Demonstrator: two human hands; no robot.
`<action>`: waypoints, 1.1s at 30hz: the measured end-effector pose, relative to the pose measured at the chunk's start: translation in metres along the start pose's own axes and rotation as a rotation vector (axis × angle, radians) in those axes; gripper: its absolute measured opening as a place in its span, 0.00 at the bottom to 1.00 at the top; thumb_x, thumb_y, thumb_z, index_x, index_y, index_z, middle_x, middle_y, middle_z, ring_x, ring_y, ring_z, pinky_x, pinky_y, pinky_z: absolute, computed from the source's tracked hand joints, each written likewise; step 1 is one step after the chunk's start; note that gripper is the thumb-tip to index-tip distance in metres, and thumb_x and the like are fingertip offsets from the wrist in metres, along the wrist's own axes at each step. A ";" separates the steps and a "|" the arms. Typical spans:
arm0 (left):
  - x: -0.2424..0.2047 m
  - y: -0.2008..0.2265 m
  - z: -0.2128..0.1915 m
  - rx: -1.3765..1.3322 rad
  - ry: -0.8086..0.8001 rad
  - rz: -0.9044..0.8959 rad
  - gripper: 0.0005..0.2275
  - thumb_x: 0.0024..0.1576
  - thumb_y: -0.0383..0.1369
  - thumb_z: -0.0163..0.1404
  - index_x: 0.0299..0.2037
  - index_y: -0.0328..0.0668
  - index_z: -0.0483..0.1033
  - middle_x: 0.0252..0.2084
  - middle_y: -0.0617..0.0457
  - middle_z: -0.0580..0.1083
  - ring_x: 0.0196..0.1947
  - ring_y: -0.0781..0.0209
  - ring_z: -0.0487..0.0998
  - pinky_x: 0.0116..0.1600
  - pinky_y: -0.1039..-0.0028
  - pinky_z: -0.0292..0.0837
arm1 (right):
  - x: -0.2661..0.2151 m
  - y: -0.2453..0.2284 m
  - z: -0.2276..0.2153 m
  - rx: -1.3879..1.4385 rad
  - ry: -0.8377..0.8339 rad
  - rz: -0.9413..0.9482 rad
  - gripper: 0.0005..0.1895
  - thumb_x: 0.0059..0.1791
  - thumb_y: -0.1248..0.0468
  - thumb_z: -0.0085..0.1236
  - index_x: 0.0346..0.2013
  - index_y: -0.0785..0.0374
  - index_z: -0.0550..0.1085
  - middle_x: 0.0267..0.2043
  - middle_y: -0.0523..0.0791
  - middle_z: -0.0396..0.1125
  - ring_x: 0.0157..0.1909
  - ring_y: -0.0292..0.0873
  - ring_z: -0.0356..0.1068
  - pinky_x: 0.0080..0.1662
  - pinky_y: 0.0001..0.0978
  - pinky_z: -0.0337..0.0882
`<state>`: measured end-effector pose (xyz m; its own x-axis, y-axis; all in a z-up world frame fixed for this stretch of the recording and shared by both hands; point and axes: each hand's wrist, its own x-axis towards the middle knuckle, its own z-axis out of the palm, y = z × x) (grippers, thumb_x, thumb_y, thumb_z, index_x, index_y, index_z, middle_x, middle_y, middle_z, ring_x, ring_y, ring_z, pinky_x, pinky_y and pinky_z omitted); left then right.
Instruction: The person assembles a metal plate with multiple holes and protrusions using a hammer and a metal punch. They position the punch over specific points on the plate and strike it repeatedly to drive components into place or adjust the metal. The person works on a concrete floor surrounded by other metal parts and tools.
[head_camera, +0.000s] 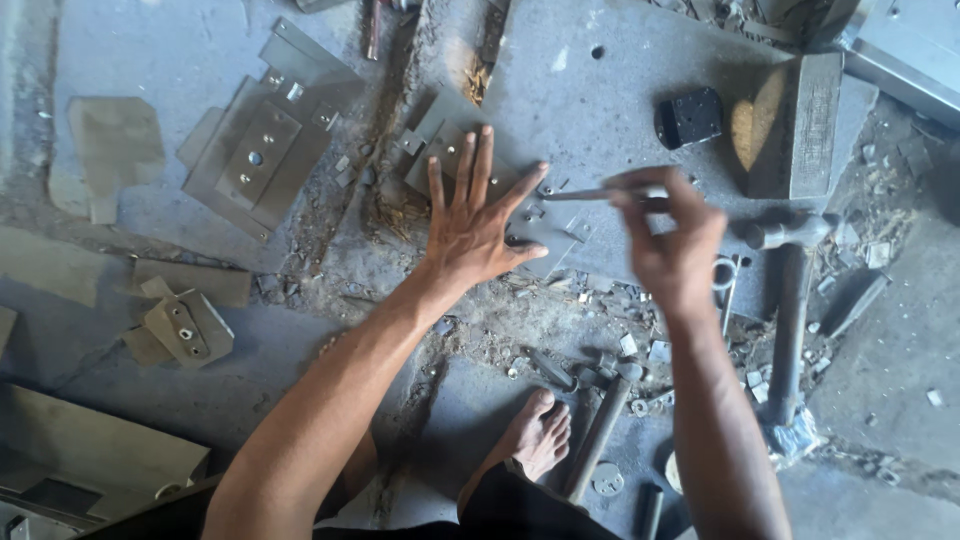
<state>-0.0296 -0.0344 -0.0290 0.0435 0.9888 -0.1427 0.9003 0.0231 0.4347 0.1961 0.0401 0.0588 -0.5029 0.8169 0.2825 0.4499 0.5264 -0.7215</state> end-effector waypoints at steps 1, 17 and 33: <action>0.000 0.000 -0.001 0.011 -0.021 -0.014 0.53 0.39 0.73 0.58 0.74 0.78 0.43 0.75 0.30 0.25 0.77 0.32 0.27 0.70 0.21 0.23 | -0.011 0.007 -0.003 0.023 0.029 0.004 0.05 0.61 0.70 0.52 0.43 0.69 0.74 0.38 0.50 0.76 0.30 0.36 0.74 0.27 0.25 0.71; -0.008 0.006 -0.006 0.039 -0.218 -0.106 0.45 0.42 0.70 0.61 0.69 0.72 0.57 0.80 0.34 0.29 0.80 0.36 0.27 0.75 0.28 0.20 | 0.094 -0.005 0.068 -0.232 -0.309 -0.565 0.15 0.51 0.55 0.54 0.45 0.63 0.75 0.32 0.47 0.69 0.26 0.43 0.67 0.25 0.35 0.69; -0.002 -0.002 0.003 -0.029 -0.004 -0.021 0.54 0.38 0.72 0.59 0.75 0.80 0.41 0.76 0.36 0.23 0.77 0.37 0.24 0.71 0.24 0.19 | -0.061 -0.029 0.017 -0.089 0.153 -0.023 0.01 0.57 0.72 0.51 0.42 0.66 0.71 0.42 0.52 0.74 0.37 0.45 0.77 0.38 0.34 0.76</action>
